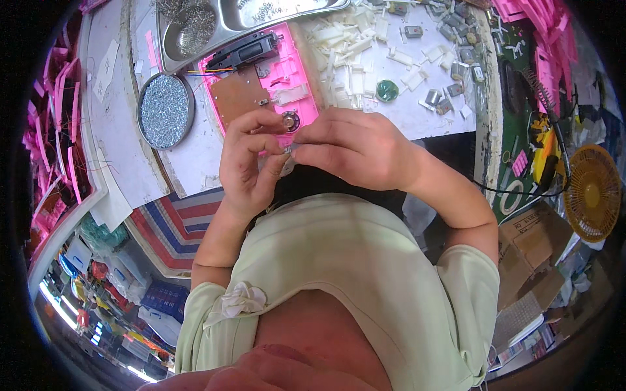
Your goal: Assembling internal electronic components and soldering wires into a pink plastic housing.
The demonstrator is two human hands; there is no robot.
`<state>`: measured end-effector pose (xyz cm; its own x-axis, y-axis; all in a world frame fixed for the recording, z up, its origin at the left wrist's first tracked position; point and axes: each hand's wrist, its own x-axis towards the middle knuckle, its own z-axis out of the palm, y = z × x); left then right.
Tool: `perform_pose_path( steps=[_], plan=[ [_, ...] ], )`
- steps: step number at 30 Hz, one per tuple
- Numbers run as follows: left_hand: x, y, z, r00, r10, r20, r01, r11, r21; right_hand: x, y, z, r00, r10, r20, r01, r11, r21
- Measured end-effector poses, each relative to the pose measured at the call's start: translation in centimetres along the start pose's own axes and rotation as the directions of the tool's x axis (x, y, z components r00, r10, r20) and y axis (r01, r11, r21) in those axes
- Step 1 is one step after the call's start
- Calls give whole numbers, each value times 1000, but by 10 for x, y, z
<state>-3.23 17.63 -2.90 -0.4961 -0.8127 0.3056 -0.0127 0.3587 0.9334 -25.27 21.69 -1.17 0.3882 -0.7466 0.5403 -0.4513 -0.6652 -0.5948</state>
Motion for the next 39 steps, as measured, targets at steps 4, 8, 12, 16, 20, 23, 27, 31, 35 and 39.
perform_pose_path(
  steps=[4,8,12,16,20,23,27,31,35,39],
  plan=[
    [-3,-4,-7,999,38,-25,-37,997,71,-1,4,5,999,29,-40,-29,1000,10],
    [-3,-1,-7,998,-19,-66,23,998,58,1,7,7,999,42,-27,-42,999,8],
    [8,-8,-16,989,118,-85,-98,974,204,2,14,1,998,62,16,-62,998,-7],
    [55,-26,-47,976,206,-73,-94,697,711,10,35,-6,983,165,-79,-173,979,-108],
    [47,-37,-54,992,95,-86,28,501,865,28,54,4,965,230,-125,-254,938,-238],
    [43,-41,-56,986,135,-101,26,471,882,34,64,12,957,274,-97,-289,930,-228],
    [39,-41,-55,977,155,-144,49,493,869,40,68,17,956,289,-59,-294,916,-274],
    [36,-38,-56,987,75,-140,81,521,850,45,66,14,955,294,-31,-288,903,-319],
    [31,-39,-57,991,37,-130,92,519,849,47,65,12,949,315,7,-296,899,-322],
    [38,-38,-59,971,168,-168,49,549,834,51,63,10,935,353,46,-317,884,-343]
  ],
)
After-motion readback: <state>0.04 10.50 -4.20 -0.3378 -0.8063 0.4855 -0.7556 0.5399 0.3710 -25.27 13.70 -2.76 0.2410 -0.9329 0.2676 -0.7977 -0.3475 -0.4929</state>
